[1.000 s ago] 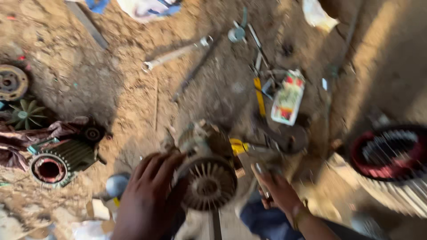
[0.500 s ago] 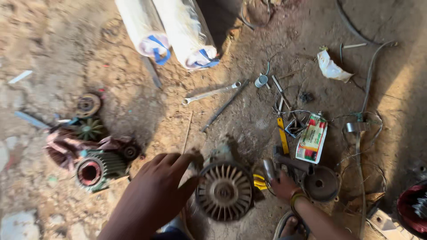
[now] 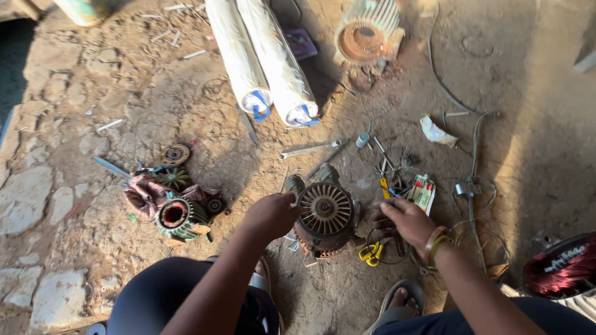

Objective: The person uses a small screwdriver to manipulate and adjust internal components within an electric motor housing on the ground.

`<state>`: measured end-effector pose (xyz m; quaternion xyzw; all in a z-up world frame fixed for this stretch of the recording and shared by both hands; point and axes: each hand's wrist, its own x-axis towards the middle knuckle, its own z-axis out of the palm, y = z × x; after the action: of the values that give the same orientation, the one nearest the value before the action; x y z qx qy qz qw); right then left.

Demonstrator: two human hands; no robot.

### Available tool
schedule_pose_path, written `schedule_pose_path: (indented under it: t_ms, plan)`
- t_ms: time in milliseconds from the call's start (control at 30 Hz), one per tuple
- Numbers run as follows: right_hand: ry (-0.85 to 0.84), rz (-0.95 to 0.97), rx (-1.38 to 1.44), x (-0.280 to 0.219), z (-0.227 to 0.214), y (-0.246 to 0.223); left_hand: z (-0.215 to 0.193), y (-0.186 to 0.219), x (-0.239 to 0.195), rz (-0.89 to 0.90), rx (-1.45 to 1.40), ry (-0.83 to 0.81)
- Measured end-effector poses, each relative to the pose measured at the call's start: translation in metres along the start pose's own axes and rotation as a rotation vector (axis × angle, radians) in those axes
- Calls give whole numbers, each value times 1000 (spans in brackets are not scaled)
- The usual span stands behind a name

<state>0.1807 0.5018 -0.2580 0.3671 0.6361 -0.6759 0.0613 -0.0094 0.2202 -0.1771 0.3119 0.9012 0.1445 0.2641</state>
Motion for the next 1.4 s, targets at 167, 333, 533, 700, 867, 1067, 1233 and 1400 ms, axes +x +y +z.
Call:
schedule_pose_path:
  t_ms: [167, 333, 533, 700, 867, 1067, 1233, 1400]
  plan:
    - [-49, -115, -172, -31, 10, -17, 18, 5, -7, 42, 54, -75]
    - [19, -288, -414, -12, 23, 4, 31, 17, -3, 188, 202, -36]
    - [92, -301, -604, 19, 35, 11, 42, 19, 14, 238, 288, -85]
    - [159, -112, -897, 25, 50, 15, 50, 17, 23, 349, 261, 25]
    - [48, -293, -618, 10, 67, 19, 41, 25, 32, 337, 267, -75]
    - [-5, -153, -617, -3, 67, 6, 24, 38, 28, 315, 243, -85]
    - [-62, -75, -594, -8, 68, 3, 26, 41, 28, 258, 260, -128]
    - [-80, -207, -531, -10, 67, 8, 30, 39, 32, 309, 424, -172]
